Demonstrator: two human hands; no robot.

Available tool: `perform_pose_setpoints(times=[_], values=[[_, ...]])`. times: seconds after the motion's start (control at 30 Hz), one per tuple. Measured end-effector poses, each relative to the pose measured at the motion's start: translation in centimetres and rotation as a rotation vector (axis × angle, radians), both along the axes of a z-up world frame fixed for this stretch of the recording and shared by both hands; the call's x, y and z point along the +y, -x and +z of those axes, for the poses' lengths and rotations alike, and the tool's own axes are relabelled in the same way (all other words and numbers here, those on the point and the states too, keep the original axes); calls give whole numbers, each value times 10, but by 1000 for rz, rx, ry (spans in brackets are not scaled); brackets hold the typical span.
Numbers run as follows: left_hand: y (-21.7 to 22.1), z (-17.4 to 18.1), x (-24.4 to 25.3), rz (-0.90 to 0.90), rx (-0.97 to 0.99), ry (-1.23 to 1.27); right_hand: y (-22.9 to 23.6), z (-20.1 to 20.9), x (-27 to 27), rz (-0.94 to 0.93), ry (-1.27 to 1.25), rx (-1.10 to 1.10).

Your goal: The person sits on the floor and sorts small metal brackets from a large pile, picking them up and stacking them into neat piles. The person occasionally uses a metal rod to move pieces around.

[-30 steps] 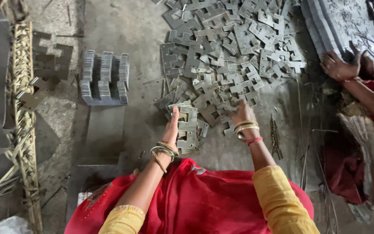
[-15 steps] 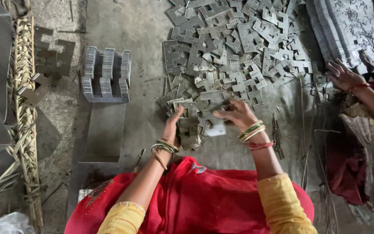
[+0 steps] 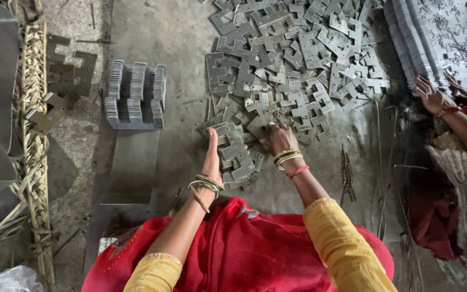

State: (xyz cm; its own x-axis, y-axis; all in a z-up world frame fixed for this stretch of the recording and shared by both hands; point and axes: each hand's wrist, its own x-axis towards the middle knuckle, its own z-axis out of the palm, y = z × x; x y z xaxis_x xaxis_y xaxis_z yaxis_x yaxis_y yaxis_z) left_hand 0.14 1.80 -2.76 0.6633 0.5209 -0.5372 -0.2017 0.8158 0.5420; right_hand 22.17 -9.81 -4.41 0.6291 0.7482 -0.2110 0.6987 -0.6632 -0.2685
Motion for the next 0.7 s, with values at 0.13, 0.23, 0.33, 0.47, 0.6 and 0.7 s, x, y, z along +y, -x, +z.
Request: perform_pose_setpoints(times=[0.13, 0.23, 0.33, 0.47, 0.6, 0.7], values=[[5, 12, 0, -63, -105, 74, 11, 3, -3, 65, -105, -185], [7, 24, 0, -54, -83, 100, 13, 9, -24, 44, -52, -188], [5, 33, 0, -61, -103, 160, 2, 19, -44, 67, -31, -192], [3, 24, -2, -95, -161, 150, 0, 33, -58, 15, 90, -177], [2, 2, -3, -125, -82, 50, 20, 63, -57, -3, -101, -105], [0, -11, -2, -106, 107, -271, 44, 85, -59, 526, -612, -435]])
